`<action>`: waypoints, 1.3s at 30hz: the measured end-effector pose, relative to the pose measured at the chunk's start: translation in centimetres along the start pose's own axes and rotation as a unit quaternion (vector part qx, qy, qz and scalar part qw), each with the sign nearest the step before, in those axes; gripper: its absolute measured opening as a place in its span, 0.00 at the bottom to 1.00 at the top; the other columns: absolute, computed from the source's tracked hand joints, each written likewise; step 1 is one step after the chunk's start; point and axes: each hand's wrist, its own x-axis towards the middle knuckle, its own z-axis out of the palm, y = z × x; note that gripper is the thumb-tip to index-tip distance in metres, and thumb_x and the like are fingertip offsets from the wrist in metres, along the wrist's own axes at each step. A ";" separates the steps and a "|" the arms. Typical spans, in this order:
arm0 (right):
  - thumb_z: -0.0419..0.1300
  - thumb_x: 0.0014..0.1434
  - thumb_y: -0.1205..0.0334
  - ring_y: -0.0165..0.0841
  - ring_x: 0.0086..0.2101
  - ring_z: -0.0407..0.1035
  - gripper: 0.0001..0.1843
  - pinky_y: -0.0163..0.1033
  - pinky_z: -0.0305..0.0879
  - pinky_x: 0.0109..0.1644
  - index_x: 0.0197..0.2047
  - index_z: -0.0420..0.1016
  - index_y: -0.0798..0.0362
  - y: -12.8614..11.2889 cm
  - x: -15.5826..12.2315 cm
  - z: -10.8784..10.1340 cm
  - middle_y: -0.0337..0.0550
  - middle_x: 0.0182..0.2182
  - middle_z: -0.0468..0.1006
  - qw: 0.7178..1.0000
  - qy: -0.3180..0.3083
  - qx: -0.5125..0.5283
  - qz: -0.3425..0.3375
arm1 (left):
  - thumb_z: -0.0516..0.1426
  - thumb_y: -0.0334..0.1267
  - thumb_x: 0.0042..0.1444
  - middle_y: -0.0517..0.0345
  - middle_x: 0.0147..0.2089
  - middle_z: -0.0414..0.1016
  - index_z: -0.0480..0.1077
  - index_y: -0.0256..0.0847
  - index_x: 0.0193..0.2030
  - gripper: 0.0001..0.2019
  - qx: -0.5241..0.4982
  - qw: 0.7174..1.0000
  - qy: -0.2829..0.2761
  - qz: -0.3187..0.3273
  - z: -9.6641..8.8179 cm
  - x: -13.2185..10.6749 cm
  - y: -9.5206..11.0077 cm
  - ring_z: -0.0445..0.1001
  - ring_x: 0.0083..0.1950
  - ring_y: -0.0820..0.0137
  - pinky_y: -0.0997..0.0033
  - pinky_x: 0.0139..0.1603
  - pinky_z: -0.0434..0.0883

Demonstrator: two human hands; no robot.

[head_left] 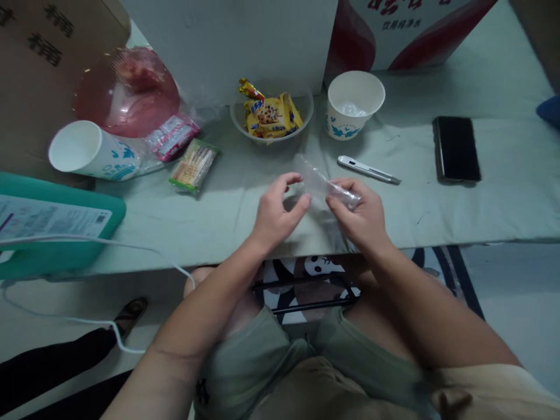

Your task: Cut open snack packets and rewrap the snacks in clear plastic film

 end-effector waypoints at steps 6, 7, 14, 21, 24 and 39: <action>0.62 0.54 0.43 0.33 0.31 0.69 0.16 0.41 0.68 0.38 0.35 0.69 0.47 0.8 0.1 2.7 0.38 0.29 0.74 0.961 -0.097 0.235 0.114 | 0.65 0.57 0.56 0.48 0.52 0.81 0.73 0.41 0.53 0.26 -0.177 0.977 -0.101 -0.068 1.4 0.2 -0.4 0.79 0.52 0.62 0.63 0.55 0.75; 0.61 0.54 0.43 0.34 0.32 0.70 0.17 0.42 0.69 0.39 0.36 0.70 0.47 0.9 0.5 3.0 0.39 0.30 0.74 0.958 -0.094 0.239 0.126 | 0.66 0.57 0.55 0.50 0.50 0.82 0.74 0.41 0.51 0.24 -0.179 0.977 -0.081 -0.077 1.3 0.5 -0.6 0.79 0.51 0.63 0.64 0.55 0.75; 0.71 0.46 0.50 0.35 0.43 0.72 0.27 0.40 0.70 0.48 0.49 0.72 0.45 2.0 3.9 3.2 0.41 0.44 0.77 0.989 -0.035 0.137 0.042 | 0.72 0.53 0.47 0.59 0.42 0.80 0.75 0.43 0.46 0.24 -0.255 0.957 0.025 -0.133 0.4 2.2 -1.2 0.77 0.40 0.72 0.73 0.44 0.74; 0.63 0.54 0.56 0.30 0.31 0.68 0.11 0.39 0.66 0.38 0.39 0.71 0.49 2.3 5.3 2.9 0.36 0.32 0.76 0.997 -0.011 0.076 -0.021 | 0.72 0.44 0.44 0.58 0.38 0.78 0.71 0.42 0.40 0.20 -0.155 0.979 0.043 -0.129 1.3 3.6 -1.8 0.76 0.38 0.70 0.68 0.42 0.73; 0.60 0.59 0.56 0.31 0.33 0.69 0.08 0.39 0.66 0.39 0.41 0.70 0.48 2.4 5.9 2.0 0.38 0.33 0.76 0.994 0.060 0.078 -0.056 | 0.69 0.40 0.47 0.62 0.31 0.72 0.67 0.44 0.35 0.15 -0.098 0.985 0.108 -0.094 1.8 4.2 -1.6 0.71 0.32 0.72 0.69 0.35 0.70; 0.53 0.60 0.64 0.25 0.27 0.66 0.02 0.33 0.67 0.33 0.36 0.63 0.47 3.2 8.9 -1.5 0.34 0.31 0.68 0.954 0.240 0.169 -0.062 | 0.56 0.19 0.54 0.45 0.51 0.78 0.74 0.30 0.44 0.12 0.556 0.815 -0.162 0.008 10.1 21.9 8.8 0.76 0.58 0.59 0.58 0.56 0.70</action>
